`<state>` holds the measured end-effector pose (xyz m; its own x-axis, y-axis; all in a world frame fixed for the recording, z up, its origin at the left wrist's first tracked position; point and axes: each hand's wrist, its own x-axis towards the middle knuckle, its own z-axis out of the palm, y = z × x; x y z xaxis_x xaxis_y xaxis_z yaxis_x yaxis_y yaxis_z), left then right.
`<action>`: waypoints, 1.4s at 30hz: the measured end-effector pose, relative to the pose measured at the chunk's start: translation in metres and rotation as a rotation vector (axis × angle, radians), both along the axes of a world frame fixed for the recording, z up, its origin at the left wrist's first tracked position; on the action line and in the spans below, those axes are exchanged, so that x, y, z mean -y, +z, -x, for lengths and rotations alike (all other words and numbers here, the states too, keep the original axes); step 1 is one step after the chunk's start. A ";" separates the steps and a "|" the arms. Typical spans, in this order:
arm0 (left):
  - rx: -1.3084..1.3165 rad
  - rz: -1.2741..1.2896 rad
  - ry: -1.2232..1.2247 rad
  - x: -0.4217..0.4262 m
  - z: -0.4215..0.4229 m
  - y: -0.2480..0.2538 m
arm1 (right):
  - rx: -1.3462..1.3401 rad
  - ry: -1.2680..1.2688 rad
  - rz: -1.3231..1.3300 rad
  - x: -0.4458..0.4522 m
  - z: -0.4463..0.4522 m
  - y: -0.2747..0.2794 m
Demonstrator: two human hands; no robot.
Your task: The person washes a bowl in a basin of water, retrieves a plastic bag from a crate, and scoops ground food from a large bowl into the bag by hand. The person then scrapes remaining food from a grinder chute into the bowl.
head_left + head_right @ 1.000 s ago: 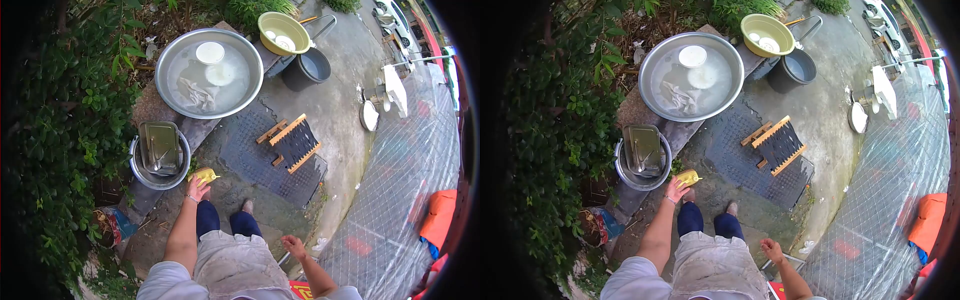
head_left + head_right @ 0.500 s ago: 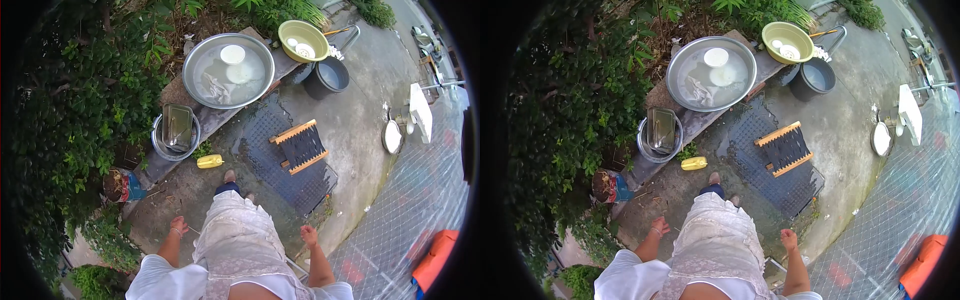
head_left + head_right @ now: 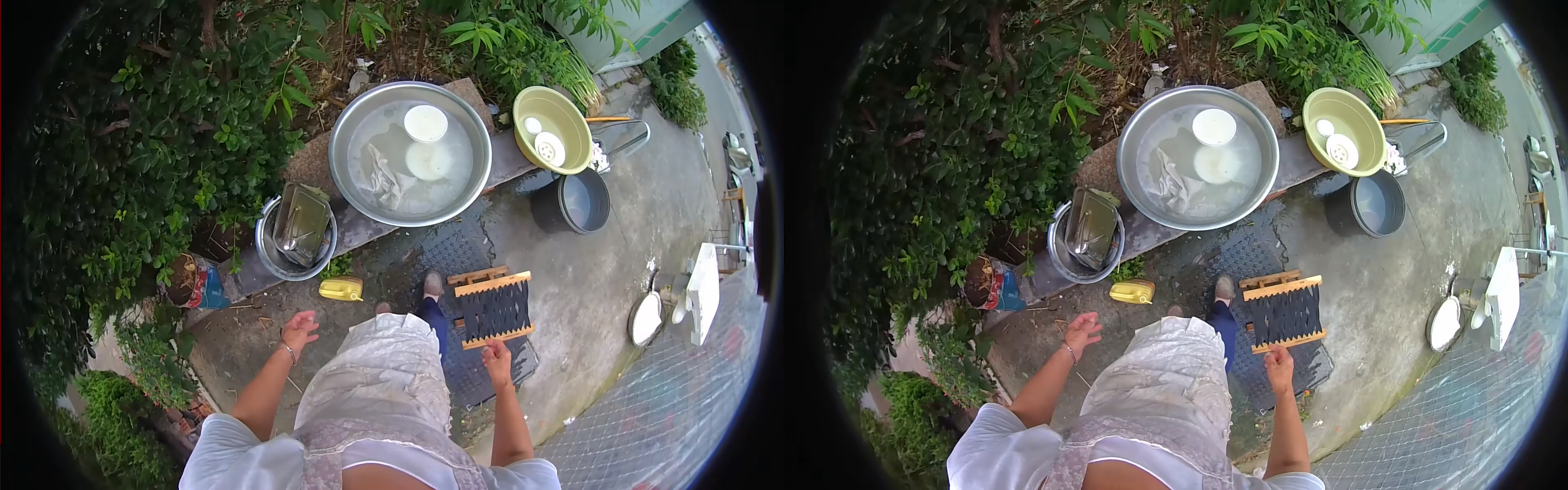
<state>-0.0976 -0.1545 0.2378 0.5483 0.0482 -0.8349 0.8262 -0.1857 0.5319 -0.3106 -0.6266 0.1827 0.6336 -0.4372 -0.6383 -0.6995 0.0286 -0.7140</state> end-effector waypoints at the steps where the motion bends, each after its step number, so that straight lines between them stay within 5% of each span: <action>1: 0.023 0.054 0.020 0.018 -0.009 0.006 | 0.063 0.004 -0.034 0.005 -0.050 0.001; 8: -0.264 0.281 0.463 0.065 0.033 0.002 | 0.251 0.050 -0.402 0.002 -0.370 -0.108; 13: -0.392 0.397 0.632 0.089 0.070 -0.006 | 0.308 -0.033 -0.313 0.021 -0.516 -0.207; 18: -0.565 0.399 0.886 0.099 0.115 -0.038 | 0.127 -0.201 -0.195 0.051 -0.613 -0.281; 26: -0.619 0.360 1.113 0.109 0.150 -0.082 | 0.196 -0.360 -0.638 0.042 -0.679 -0.347; 29: -0.616 0.356 1.124 0.118 0.153 -0.086 | 0.205 -0.524 -0.546 0.026 -0.685 -0.345; 33: -0.620 0.375 1.148 0.125 0.154 -0.084 | 0.275 -0.444 -0.439 0.011 -0.671 -0.325; 42: -0.476 0.426 1.170 0.123 0.162 -0.072 | 0.193 0.095 -0.478 -0.036 -0.620 -0.212</action>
<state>-0.2593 -0.2780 0.1661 0.0159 -0.0237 -0.9996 0.5045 0.8633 -0.0125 0.3098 -0.5903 -0.0296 0.7824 -0.0602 -0.6199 -0.5715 0.3261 -0.7530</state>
